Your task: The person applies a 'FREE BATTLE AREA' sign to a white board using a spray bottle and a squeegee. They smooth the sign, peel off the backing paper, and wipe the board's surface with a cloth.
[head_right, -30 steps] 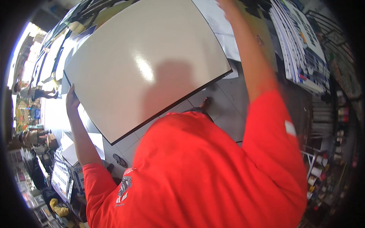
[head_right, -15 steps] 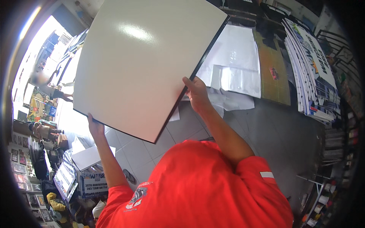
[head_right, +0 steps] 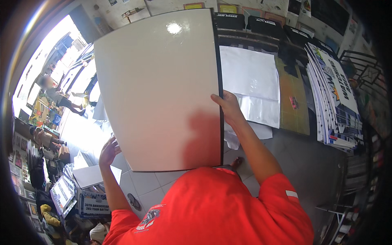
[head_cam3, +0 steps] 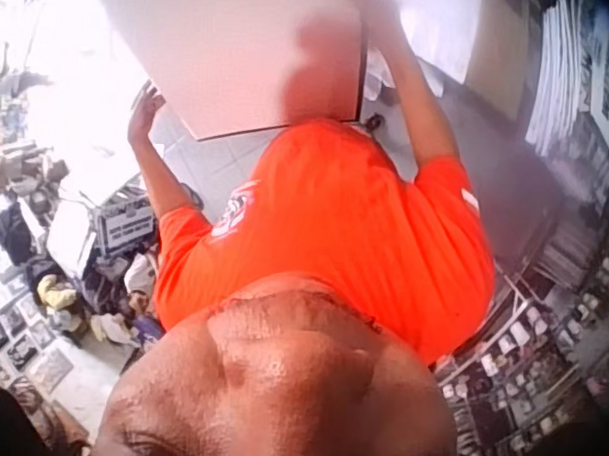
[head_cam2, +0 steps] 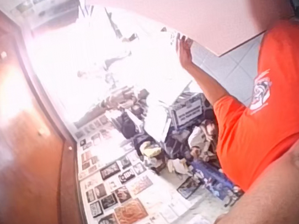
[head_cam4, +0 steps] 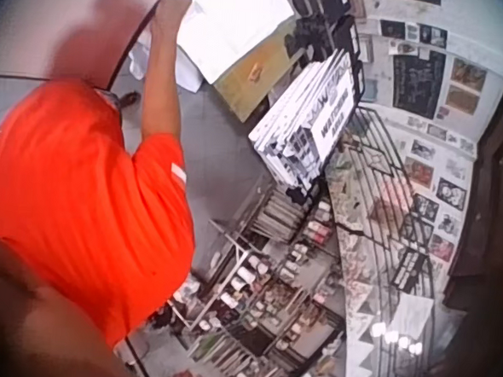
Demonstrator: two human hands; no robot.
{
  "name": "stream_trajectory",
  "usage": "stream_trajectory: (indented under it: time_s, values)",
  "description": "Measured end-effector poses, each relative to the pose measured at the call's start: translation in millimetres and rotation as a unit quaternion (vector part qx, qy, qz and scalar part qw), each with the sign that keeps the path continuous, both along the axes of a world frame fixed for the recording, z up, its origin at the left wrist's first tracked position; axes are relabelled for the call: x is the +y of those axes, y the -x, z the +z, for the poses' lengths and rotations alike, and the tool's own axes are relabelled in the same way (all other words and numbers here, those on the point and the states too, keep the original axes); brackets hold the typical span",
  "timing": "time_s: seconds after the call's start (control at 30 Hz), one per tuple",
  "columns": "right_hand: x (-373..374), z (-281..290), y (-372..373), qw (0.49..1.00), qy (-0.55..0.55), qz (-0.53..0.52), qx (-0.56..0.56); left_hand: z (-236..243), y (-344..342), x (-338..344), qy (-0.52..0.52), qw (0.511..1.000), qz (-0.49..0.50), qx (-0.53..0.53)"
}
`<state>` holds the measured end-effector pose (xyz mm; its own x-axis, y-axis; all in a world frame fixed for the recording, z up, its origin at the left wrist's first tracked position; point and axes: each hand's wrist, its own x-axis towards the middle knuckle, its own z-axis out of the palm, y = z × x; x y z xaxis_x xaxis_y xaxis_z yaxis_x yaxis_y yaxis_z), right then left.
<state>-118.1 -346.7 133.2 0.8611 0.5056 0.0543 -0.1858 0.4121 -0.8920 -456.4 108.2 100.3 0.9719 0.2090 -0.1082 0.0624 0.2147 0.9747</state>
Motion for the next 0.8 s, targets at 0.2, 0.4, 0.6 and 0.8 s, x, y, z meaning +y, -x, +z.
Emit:
stream_trajectory:
  time_s: [0.2,0.4,0.6,0.8]
  values:
    - [-4,10,8,0.995,0.073,0.06,-0.038,-28,-46,-35,0.009,0.99,0.136,-0.045]
    - [-22,4,-2,0.99,0.108,0.07,-0.063,-28,-60,-59,0.068,0.989,0.122,-0.04]
    - [-26,3,-7,0.988,0.099,0.11,-0.047,-44,-60,-51,0.048,0.989,0.128,-0.06]
    - [-25,4,-6,0.986,0.11,0.112,-0.054,-36,-61,-54,0.021,0.989,0.141,-0.03]
